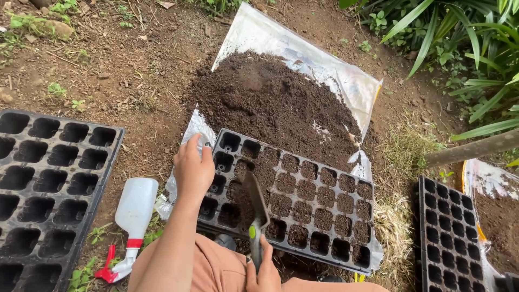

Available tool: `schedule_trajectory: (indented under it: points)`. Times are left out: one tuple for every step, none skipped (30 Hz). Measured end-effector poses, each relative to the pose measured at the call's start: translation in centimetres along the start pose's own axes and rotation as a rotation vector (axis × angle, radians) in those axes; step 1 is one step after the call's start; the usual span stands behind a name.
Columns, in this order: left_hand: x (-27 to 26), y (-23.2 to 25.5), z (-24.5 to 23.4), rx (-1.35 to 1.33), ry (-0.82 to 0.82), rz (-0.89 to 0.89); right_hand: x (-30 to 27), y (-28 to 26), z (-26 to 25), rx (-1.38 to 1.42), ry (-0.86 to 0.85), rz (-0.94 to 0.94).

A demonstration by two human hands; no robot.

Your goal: The person scoops soil from a pile on a tarp using a small trowel and fills the cells of a black seedling tray. They repeat this process, filling each compartment with soil.

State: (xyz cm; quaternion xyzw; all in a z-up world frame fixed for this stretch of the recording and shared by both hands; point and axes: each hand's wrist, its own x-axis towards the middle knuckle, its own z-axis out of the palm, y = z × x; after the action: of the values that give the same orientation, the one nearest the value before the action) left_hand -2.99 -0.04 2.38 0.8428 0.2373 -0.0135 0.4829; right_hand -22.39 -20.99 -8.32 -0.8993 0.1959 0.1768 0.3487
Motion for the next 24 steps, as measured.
schedule_trajectory:
  points:
    - [-0.1,0.0,0.1,0.000,-0.002,0.001,-0.4,-0.8,-0.6,0.000,0.001,0.002]
    - [0.0,-0.1,0.2,-0.001,0.004,0.010,-0.8,-1.7,-1.1,-0.035,-0.041,0.032]
    - [0.0,-0.1,0.2,-0.002,0.010,0.020,-1.1,-2.6,-1.6,-0.071,-0.084,0.062]
    - [0.1,-0.2,0.2,-0.001,0.011,0.022,-1.0,-2.5,-1.4,-0.069,-0.084,0.060]
    - [0.2,-0.3,0.2,0.001,0.013,0.025,-0.8,-2.3,-1.1,-0.079,-0.079,0.015]
    - [0.2,-0.5,0.3,0.003,0.013,0.023,-0.8,-2.1,-0.9,-0.092,-0.077,-0.027]
    - [0.0,-0.4,0.2,0.003,0.012,0.021,-1.2,-2.4,-1.2,-0.092,-0.079,-0.027]
    - [0.0,-0.2,0.0,0.003,0.002,-0.001,-1.3,-3.0,-1.6,-0.072,-0.082,-0.013]
    - [0.0,0.0,-0.1,0.003,-0.008,-0.023,-1.6,-3.5,-1.9,-0.052,-0.085,0.000]
    - [-0.1,0.1,-0.2,0.003,-0.007,-0.022,-1.1,-2.6,-1.4,-0.051,-0.084,-0.001]
    - [-0.1,0.2,-0.2,-0.004,-0.004,-0.015,-0.6,-1.8,-0.8,-0.081,-0.075,-0.039]
    - [-0.3,0.1,-0.2,-0.011,-0.003,-0.012,-0.2,-0.8,-0.3,-0.112,-0.068,-0.075]
    - [-0.3,0.1,-0.2,-0.011,-0.005,-0.013,-0.5,-1.2,-0.8,-0.113,-0.068,-0.072]
    - [-0.3,0.2,-0.2,-0.008,-0.007,-0.015,-0.7,-1.7,-1.2,-0.118,-0.091,-0.071]
    - [-0.3,0.3,-0.2,-0.006,-0.008,-0.016,-0.9,-2.3,-1.7,-0.122,-0.114,-0.069]
    - [-0.2,0.2,-0.1,-0.007,-0.008,-0.015,-0.7,-2.2,-2.0,-0.122,-0.113,-0.071]
    - [-0.1,0.1,0.0,-0.003,-0.003,-0.004,-0.5,-2.2,-2.3,-0.136,-0.121,-0.105]
    - [0.0,-0.1,0.0,0.003,-0.001,0.003,-0.4,-2.2,-2.5,-0.149,-0.132,-0.138]
    - [0.0,-0.2,0.1,0.004,-0.001,0.002,-0.2,-1.7,-2.5,-0.149,-0.133,-0.137]
    - [0.1,-0.3,0.1,-0.001,0.001,-0.001,0.1,-1.3,-2.3,-0.007,0.004,-0.129]
    - [0.1,-0.4,0.1,-0.007,0.002,-0.004,0.4,-0.9,-2.2,0.135,0.140,-0.122]
    - [0.1,-0.4,0.1,-0.008,0.005,-0.008,0.3,-1.7,-3.0,0.132,0.136,-0.124]
    - [0.1,-0.5,0.0,-0.005,0.003,-0.007,0.3,-2.6,-3.8,0.151,0.141,0.061]
    - [0.2,-0.4,0.0,0.000,0.000,0.000,0.3,-3.6,-4.5,0.174,0.152,0.247]
